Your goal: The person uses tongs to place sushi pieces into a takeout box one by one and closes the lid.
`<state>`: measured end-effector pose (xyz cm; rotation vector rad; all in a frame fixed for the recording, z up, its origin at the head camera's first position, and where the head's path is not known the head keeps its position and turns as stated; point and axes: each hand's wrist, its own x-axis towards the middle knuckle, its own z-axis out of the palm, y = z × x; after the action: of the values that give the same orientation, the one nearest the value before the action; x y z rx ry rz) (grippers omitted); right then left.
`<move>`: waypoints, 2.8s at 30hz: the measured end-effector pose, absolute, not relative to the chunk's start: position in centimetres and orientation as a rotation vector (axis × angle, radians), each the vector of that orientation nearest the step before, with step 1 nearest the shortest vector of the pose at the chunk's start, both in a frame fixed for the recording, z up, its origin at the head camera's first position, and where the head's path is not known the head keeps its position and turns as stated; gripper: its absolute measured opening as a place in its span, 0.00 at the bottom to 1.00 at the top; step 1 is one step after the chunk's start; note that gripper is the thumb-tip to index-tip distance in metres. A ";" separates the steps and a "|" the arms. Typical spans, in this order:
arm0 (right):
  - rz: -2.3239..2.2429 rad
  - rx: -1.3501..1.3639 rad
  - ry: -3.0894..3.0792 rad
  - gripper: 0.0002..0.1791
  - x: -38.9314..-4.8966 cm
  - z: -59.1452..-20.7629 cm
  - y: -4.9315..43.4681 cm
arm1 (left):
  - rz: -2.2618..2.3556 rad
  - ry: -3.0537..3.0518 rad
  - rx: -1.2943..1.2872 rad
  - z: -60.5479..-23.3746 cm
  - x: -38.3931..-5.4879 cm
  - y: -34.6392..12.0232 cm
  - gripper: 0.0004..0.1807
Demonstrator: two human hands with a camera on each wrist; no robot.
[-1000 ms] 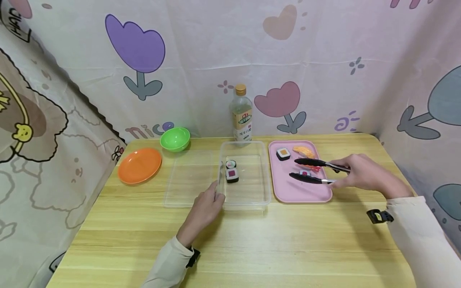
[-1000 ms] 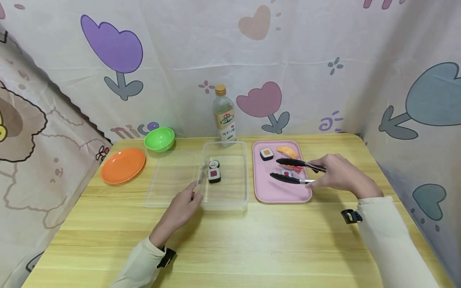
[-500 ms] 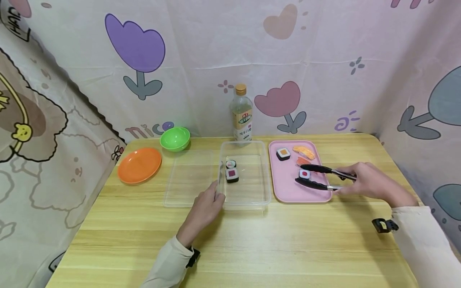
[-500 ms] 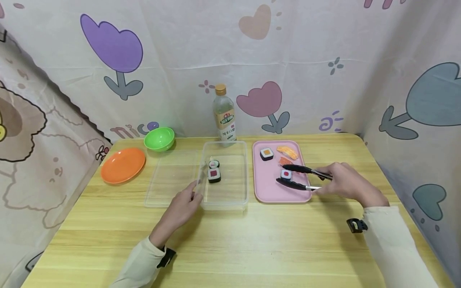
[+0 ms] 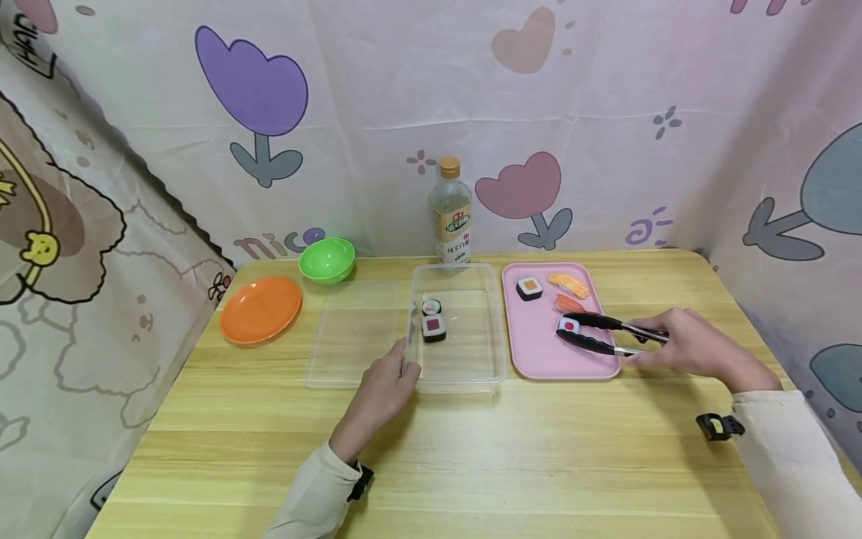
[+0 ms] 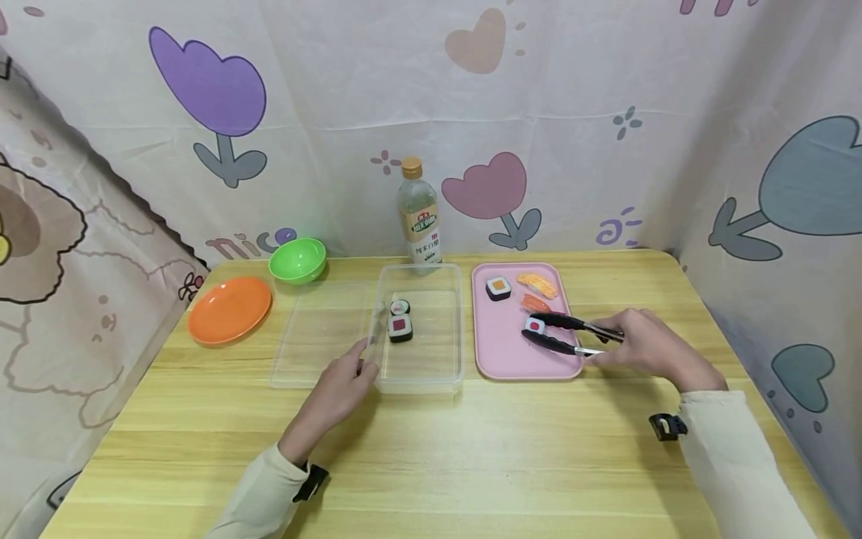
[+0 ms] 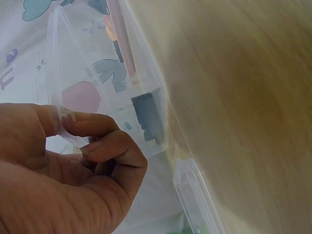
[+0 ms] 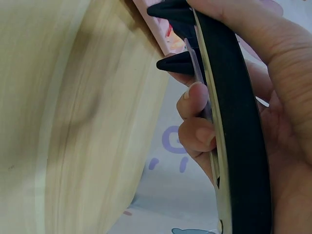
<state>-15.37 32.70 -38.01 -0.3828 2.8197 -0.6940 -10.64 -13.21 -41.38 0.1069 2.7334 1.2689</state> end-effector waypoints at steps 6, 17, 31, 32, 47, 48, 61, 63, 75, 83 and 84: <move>-0.718 -0.398 2.824 0.42 -15.4 -38.3 32.9 | 1.272 2.734 0.110 -41.5 -10.6 -13.3 0.30; -0.820 -0.412 2.811 0.37 -15.3 -38.0 33.5 | 1.281 2.714 0.109 -41.3 -10.5 -13.3 0.31; -0.811 -0.572 2.896 0.34 -16.8 -34.8 31.7 | 1.277 2.719 0.121 -41.3 -10.6 -13.3 0.31; -0.811 -0.596 2.900 0.33 -17.0 -34.5 31.4 | 1.277 2.720 0.122 -41.2 -10.6 -13.3 0.31; -0.697 -0.740 2.821 0.39 -19.6 -30.3 25.7 | 1.283 2.726 0.132 -41.4 -10.6 -13.4 0.30; -0.692 -0.744 2.812 0.39 -19.7 -30.1 25.2 | 1.284 2.725 0.134 -41.4 -10.6 -13.4 0.29; -0.612 -0.999 2.721 0.36 -21.0 -29.3 19.5 | 1.301 2.712 0.131 -41.3 -10.6 -13.3 0.29; -0.588 -1.049 2.707 0.35 -21.1 -29.4 18.7 | 1.299 2.713 0.135 -41.4 -10.6 -13.3 0.29; -0.442 -1.120 2.658 0.31 -21.0 -30.0 14.4 | 1.297 2.697 0.112 -41.3 -10.7 -13.2 0.30; -0.376 -1.171 2.588 0.30 -20.9 -30.8 12.3 | 1.308 2.697 0.101 -41.4 -10.6 -13.2 0.30; -0.357 -1.171 2.587 0.30 -20.9 -30.9 12.1 | 1.307 2.697 0.099 -41.3 -10.6 -13.2 0.30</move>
<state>-20.89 12.08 -30.87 -1.1714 2.5870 -0.3572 -10.64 -13.19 -41.35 0.0994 2.6969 1.3074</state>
